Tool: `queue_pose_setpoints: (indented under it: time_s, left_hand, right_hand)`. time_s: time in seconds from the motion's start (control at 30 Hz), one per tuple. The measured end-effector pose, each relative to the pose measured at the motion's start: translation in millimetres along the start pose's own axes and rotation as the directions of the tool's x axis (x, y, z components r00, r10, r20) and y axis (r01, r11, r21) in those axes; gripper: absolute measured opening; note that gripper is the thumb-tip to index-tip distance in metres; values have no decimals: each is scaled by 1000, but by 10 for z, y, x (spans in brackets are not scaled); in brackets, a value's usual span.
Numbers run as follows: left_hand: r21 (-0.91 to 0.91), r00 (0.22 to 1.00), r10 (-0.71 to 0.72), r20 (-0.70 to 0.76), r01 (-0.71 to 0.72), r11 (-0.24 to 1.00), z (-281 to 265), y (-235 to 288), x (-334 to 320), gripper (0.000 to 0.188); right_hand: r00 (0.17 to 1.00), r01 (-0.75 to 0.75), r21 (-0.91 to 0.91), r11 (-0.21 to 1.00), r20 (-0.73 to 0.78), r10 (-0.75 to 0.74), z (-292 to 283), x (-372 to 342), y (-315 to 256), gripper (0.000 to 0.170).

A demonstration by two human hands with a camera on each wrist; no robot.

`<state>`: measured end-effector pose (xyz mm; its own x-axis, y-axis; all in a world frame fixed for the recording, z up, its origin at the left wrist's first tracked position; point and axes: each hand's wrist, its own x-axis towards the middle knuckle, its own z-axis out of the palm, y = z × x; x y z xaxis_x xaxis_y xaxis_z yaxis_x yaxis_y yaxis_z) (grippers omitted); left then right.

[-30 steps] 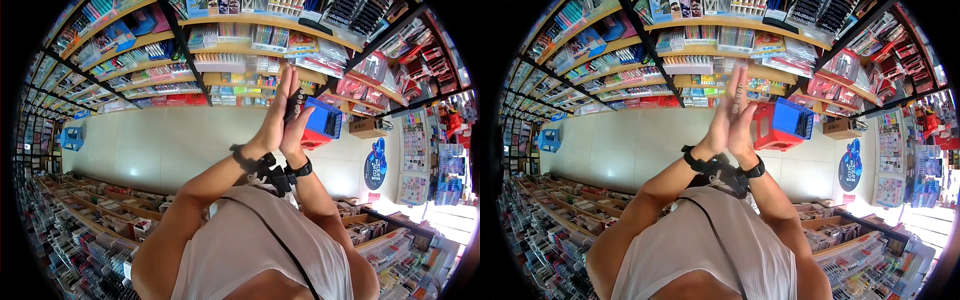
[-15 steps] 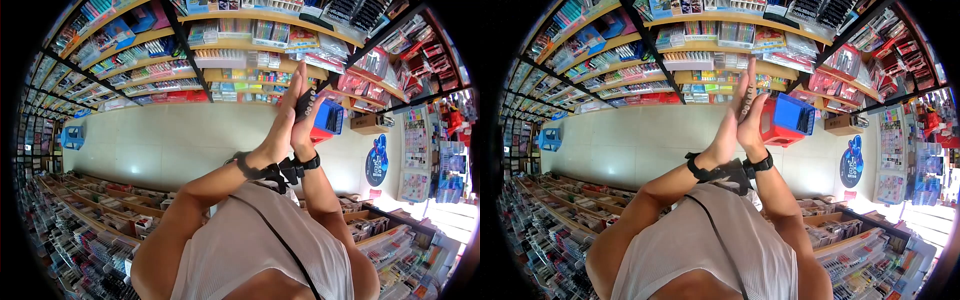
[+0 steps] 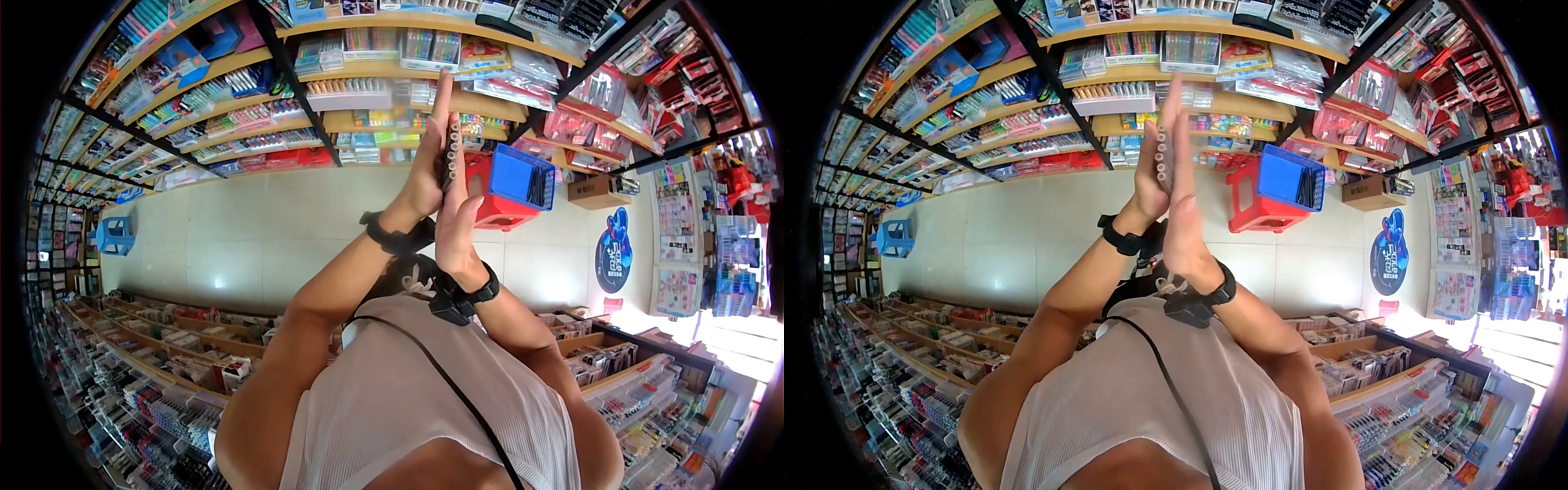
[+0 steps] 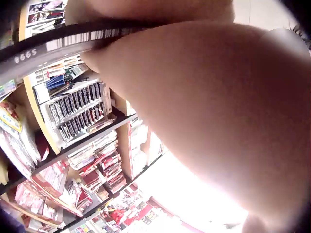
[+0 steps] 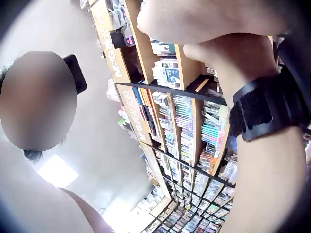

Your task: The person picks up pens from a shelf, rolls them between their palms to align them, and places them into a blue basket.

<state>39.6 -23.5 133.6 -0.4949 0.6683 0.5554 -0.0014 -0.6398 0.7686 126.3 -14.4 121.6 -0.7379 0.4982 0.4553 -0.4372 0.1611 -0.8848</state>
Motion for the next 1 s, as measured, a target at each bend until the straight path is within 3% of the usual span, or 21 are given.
queue_pose_setpoints:
  time_s: [0.17, 0.33, 0.53, 0.6, 0.67, 0.8, 0.83, 1.0]
  left_hand:
    - [-42, 999, -51, 8, 52, 998, 205, 33, -196, 70]
    - [90, 998, -64, 5, 63, 994, 334, 5, -366, 76]
    - [-63, 999, -30, -31, 28, 998, 155, 55, -196, 64]
    - [-27, 1000, -25, -20, 24, 999, 56, 85, -127, 63]
    - [29, 999, -13, -49, 14, 999, 55, 103, -52, 73]
    - [69, 999, 23, -22, -21, 997, 22, 92, -33, 73]
    - [21, 997, -56, -51, 57, 998, 93, 167, -78, 72]
    - [-65, 996, -74, -39, 72, 995, 302, 185, -282, 70]
  right_hand:
    - [995, -71, 3, 997, -64, 71, -159, 173, -28, 92]
    - [998, -63, 32, 998, -29, 64, -369, 347, -38, 93]
    - [995, -91, 72, 993, -27, 93, -79, 173, -112, 101]
    - [1000, 4, -2, 1000, -3, -4, -29, 124, -83, 99]
    - [999, 35, -23, 999, 5, -35, 5, 58, -62, 98]
    - [999, 53, -34, 998, 5, -53, 24, 49, -108, 99]
    - [1000, 31, -31, 999, 1, -31, -2, 75, -111, 99]
    - [1000, -17, -12, 1000, 11, 17, -196, 255, -42, 94]
